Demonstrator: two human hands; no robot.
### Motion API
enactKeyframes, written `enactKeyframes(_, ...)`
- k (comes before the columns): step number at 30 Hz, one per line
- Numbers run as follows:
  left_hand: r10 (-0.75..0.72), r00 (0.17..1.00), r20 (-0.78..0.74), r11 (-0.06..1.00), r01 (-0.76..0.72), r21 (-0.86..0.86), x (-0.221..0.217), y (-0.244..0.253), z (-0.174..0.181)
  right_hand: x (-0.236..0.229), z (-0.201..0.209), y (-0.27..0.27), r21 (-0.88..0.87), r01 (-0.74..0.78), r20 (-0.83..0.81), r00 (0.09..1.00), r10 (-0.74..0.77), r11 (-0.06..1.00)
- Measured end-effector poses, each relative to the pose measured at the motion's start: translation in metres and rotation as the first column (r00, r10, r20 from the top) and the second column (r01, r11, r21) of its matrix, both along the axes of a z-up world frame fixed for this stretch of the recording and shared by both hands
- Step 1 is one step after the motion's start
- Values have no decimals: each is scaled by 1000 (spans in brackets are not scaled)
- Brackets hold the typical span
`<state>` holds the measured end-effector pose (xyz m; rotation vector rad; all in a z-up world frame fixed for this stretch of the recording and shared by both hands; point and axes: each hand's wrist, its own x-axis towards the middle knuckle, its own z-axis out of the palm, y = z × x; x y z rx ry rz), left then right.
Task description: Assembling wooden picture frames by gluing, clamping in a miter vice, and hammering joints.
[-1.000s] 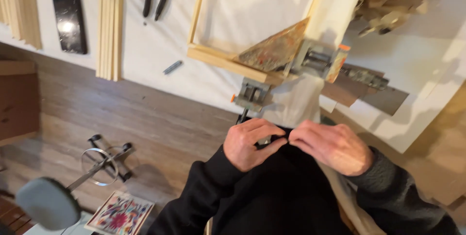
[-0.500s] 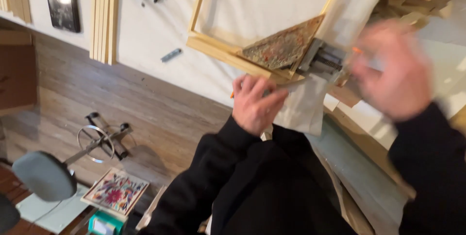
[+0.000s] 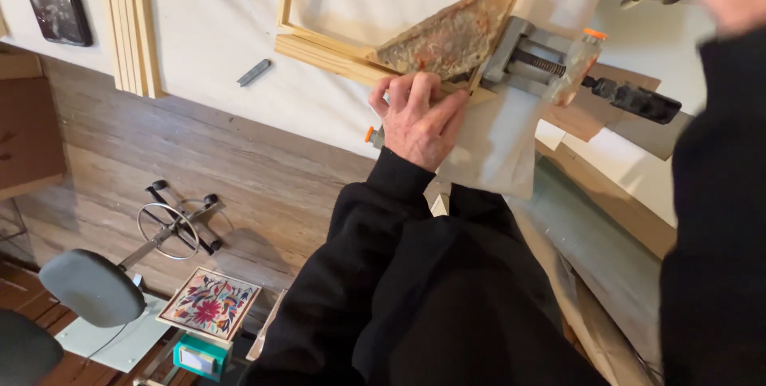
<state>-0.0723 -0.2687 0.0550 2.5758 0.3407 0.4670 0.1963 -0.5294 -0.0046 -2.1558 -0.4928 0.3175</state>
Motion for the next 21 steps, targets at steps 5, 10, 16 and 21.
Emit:
enactKeyframes(5,-1,1000,14,1000,1,4,0,5,2,-134,167,38,156,183,-250,958,-140,971)
enactKeyframes(10,-17,1000,26,1000,18,-14,-2,5,3,-243,157,3,145,244,-346,920,-182,959)
enactKeyframes(16,-25,998,60,1000,25,-3,-5,4,0,-305,148,-3,-43,233,-464,857,-226,972)
enactKeyframes(21,-22,998,67,1000,21,8,-8,3,-3,-321,159,10,-120,231,-491,831,-260,965)
